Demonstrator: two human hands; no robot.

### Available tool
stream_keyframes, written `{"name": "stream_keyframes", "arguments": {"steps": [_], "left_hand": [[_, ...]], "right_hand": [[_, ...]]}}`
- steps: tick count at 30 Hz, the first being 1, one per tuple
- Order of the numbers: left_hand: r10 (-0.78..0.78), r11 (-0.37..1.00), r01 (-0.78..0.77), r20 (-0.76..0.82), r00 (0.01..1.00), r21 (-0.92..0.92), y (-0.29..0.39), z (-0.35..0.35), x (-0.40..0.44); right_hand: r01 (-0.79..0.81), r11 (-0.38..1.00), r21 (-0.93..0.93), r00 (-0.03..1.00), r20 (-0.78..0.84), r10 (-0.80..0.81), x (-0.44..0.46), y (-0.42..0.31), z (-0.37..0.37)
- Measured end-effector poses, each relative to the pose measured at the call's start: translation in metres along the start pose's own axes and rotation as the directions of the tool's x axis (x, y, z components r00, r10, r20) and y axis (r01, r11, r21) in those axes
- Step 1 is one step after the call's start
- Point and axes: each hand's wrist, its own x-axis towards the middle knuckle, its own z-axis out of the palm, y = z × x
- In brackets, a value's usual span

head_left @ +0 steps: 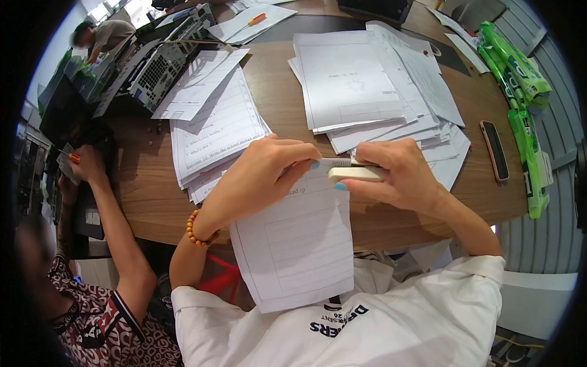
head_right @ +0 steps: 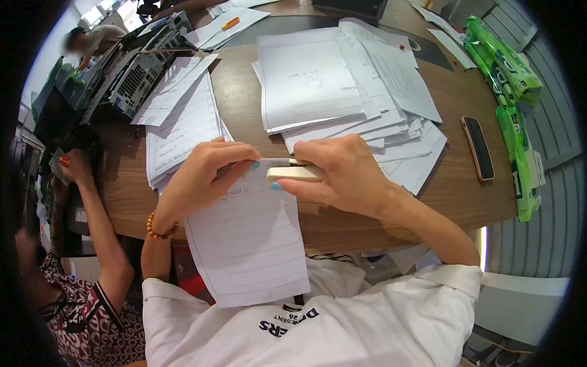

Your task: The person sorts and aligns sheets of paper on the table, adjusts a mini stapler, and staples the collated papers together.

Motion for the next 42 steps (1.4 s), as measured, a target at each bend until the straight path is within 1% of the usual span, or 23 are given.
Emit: {"name": "stream_keyframes", "arguments": {"steps": [4,7,9,13,15,19,20,22,24,25,27,28,29,30,31,32,33,35,36,37,39,40,42], "left_hand": [[0.074,0.997,-0.072,-0.061,0.995,0.035,0.006,0.002,0.002],[0.117,0.993,-0.118,-0.054,0.992,-0.026,0.002,0.006,0.002],[0.180,0.983,-0.178,0.037,0.983,-0.052,-0.003,0.004,0.003],[0.211,0.971,-0.206,0.032,0.977,-0.120,-0.001,0.004,0.004],[0.296,0.952,-0.297,-0.025,0.955,-0.071,0.001,0.006,0.005],[0.282,0.954,-0.277,0.038,0.959,-0.114,0.001,0.005,0.005],[0.259,0.958,-0.258,-0.006,0.966,-0.124,0.001,0.009,0.007],[0.236,0.962,-0.241,-0.048,0.970,-0.130,0.002,0.006,0.008],[0.002,0.975,0.025,0.125,0.992,-0.219,0.000,-0.004,0.007],[0.002,0.976,0.025,0.124,0.992,-0.219,-0.005,-0.006,0.005],[-0.119,0.941,0.153,0.129,0.984,-0.302,-0.014,-0.008,0.002],[-0.206,0.887,0.252,0.156,0.966,-0.386,-0.010,-0.012,0.003],[-0.210,0.887,0.254,0.155,0.965,-0.386,-0.012,-0.012,0.003],[-0.221,0.874,0.264,0.151,0.964,-0.408,-0.015,-0.012,0.003],[-0.232,0.860,0.273,0.146,0.962,-0.432,-0.017,-0.012,0.003],[-0.233,0.859,0.272,0.143,0.962,-0.434,-0.017,-0.013,0.003],[-0.249,0.849,0.298,0.166,0.954,-0.436,-0.017,-0.014,0.004],[-0.255,0.844,0.311,0.184,0.949,-0.438,-0.015,-0.017,0.005],[-0.260,0.830,0.314,0.177,0.949,-0.461,-0.014,-0.018,0.005],[-0.264,0.816,0.315,0.171,0.949,-0.484,-0.013,-0.019,0.005],[-0.267,0.798,0.319,0.176,0.948,-0.511,-0.014,-0.018,0.005],[-0.281,0.774,0.337,0.186,0.941,-0.536,-0.015,-0.018,0.004],[-0.289,0.785,0.346,0.191,0.938,-0.514,-0.017,-0.019,0.004]], "right_hand": [[0.097,0.994,-0.057,0.993,-0.057,-0.100,-0.002,-0.004,0.001],[0.111,0.986,-0.122,0.993,-0.037,-0.117,-0.004,-0.006,0.001],[0.132,0.985,-0.111,0.990,-0.038,-0.137,-0.007,-0.010,0.002],[0.142,0.983,-0.114,0.988,-0.039,-0.147,-0.008,-0.015,-0.003],[0.154,0.980,-0.128,0.986,-0.044,-0.161,-0.009,-0.017,-0.003],[0.162,0.978,-0.127,0.986,-0.016,-0.166,-0.007,-0.016,-0.007],[0.164,0.978,-0.127,0.986,-0.019,-0.167,-0.006,-0.013,-0.008],[0.045,0.992,-0.114,0.998,0.050,-0.039,-0.005,-0.008,-0.009],[0.015,0.993,-0.118,1.000,0.009,-0.014,-0.007,-0.004,-0.009],[-0.019,0.993,-0.118,0.999,-0.029,0.015,-0.008,-0.003,-0.010],[-0.016,0.994,-0.110,0.999,-0.037,0.012,-0.010,-0.003,-0.013],[-0.015,0.995,-0.102,0.999,-0.046,0.010,-0.012,-0.004,-0.014],[-0.012,0.995,-0.100,0.999,-0.044,0.008,-0.014,-0.003,-0.016],[-0.129,0.986,0.104,0.991,-0.028,0.132,-0.016,-0.003,-0.020],[-0.242,0.923,0.300,0.968,0.014,0.249,-0.019,-0.001,-0.024],[-0.390,0.783,0.484,0.913,0.094,0.397,-0.021,0.002,-0.029],[-0.390,0.785,0.481,0.913,0.095,0.396,-0.023,0.003,-0.026],[-0.325,0.469,0.821,0.922,0.164,0.352,-0.032,0.009,-0.014],[-0.309,0.514,0.800,0.944,0.195,0.265,-0.037,0.007,-0.009],[-0.340,0.489,0.803,0.935,0.234,0.266,-0.044,0.006,-0.002],[-0.528,0.442,0.725,0.848,0.483,0.220,-0.050,0.003,-0.002],[-0.528,0.447,0.722,0.848,0.479,0.226,-0.050,-0.001,-0.002],[-0.545,0.473,0.693,0.838,0.464,0.286,-0.047,-0.009,-0.002]]}}
